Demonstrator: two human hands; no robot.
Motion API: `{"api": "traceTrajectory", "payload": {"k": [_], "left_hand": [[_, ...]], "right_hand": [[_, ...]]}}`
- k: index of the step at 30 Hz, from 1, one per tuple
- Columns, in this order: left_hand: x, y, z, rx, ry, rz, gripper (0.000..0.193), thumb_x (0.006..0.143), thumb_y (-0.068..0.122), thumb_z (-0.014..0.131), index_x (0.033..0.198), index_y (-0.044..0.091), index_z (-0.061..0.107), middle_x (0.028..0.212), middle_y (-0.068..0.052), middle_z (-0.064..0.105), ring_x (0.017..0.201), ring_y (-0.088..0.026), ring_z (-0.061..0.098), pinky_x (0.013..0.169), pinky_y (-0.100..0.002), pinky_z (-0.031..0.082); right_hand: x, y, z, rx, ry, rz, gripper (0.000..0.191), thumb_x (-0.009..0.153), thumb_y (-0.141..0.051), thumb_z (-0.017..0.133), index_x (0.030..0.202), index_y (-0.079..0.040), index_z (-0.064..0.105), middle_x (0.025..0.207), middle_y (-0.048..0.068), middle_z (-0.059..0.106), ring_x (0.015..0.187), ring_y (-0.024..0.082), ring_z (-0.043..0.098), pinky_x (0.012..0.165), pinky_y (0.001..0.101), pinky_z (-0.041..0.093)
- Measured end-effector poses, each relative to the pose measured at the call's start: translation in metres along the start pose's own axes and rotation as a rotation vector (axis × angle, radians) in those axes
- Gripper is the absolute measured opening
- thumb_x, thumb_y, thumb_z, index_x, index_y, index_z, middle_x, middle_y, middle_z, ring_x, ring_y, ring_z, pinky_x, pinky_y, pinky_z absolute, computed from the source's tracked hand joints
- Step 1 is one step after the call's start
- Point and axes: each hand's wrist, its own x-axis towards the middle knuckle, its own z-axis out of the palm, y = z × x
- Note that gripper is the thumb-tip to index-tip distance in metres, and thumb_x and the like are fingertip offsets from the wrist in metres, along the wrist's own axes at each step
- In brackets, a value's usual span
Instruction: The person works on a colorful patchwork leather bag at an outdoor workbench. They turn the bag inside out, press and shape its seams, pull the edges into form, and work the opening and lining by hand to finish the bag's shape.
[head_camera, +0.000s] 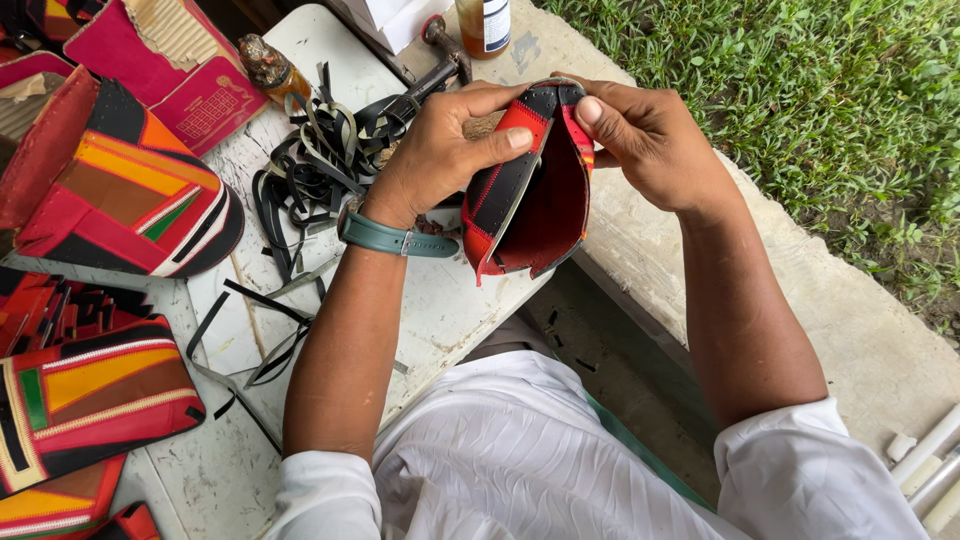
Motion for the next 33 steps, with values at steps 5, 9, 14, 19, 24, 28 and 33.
{"api": "traceTrajectory", "payload": {"k": [5,9,14,19,24,28,33], "left_hand": [[-0.008,0.014,0.008,0.302,0.005,0.063,0.074,0.087,0.038,0.080,0.142,-0.005,0.055,0.126,-0.020,0.066,0.119,-0.028,0.066,0.102,-0.036,0.052],[-0.007,0.021,0.016,0.506,0.032,0.069,0.071,0.083,0.028,0.075,0.143,-0.005,0.055,0.121,-0.023,0.069,0.114,-0.032,0.068,0.100,-0.037,0.054],[0.000,0.015,0.024,0.361,0.109,0.107,0.063,0.088,0.021,0.066,0.142,-0.007,0.054,0.124,-0.023,0.070,0.112,-0.031,0.072,0.101,-0.039,0.055],[-0.001,0.001,0.033,0.254,0.170,-0.022,0.061,0.089,0.024,0.062,0.143,-0.005,0.054,0.113,-0.020,0.073,0.104,-0.026,0.075,0.097,-0.037,0.057],[-0.004,-0.005,0.035,0.090,0.276,0.046,0.049,0.100,0.024,0.060,0.140,-0.004,0.062,0.125,-0.016,0.076,0.120,-0.025,0.074,0.107,-0.037,0.055],[-0.010,-0.005,0.035,0.213,0.162,0.027,0.065,0.092,0.023,0.068,0.148,-0.003,0.048,0.130,-0.019,0.067,0.121,-0.030,0.069,0.106,-0.038,0.052],[-0.010,-0.007,0.045,0.291,0.169,0.057,0.068,0.095,0.018,0.068,0.153,-0.003,0.041,0.144,-0.022,0.058,0.136,-0.035,0.058,0.116,-0.041,0.045]], "right_hand": [[0.001,0.000,0.004,0.051,-0.030,-0.019,0.053,0.109,-0.036,0.054,0.147,0.000,0.056,0.128,0.013,0.070,0.115,0.018,0.069,0.099,0.0363,0.062],[-0.001,-0.005,0.005,0.045,-0.040,-0.024,0.053,0.109,-0.036,0.056,0.149,0.000,0.056,0.128,0.013,0.070,0.114,0.018,0.068,0.100,0.0372,0.061],[-0.004,-0.010,0.011,0.066,-0.001,0.001,0.052,0.108,-0.033,0.057,0.149,-0.001,0.054,0.127,0.008,0.069,0.115,0.014,0.067,0.100,0.0329,0.061],[-0.008,-0.009,0.022,0.035,0.083,-0.001,0.051,0.107,-0.025,0.064,0.149,0.000,0.055,0.120,0.005,0.072,0.107,0.009,0.066,0.097,0.0264,0.058],[-0.011,-0.009,0.019,-0.044,0.033,-0.031,0.047,0.109,-0.022,0.063,0.149,0.001,0.058,0.121,0.005,0.071,0.105,0.007,0.062,0.095,0.0240,0.054],[-0.011,-0.008,0.013,0.077,0.018,-0.044,0.046,0.109,-0.022,0.062,0.149,0.002,0.057,0.124,0.005,0.070,0.109,0.008,0.063,0.099,0.0248,0.053],[-0.013,-0.004,0.006,-0.030,0.000,-0.081,0.046,0.111,-0.022,0.062,0.149,0.002,0.057,0.124,0.005,0.070,0.109,0.008,0.061,0.100,0.0243,0.052]]}}
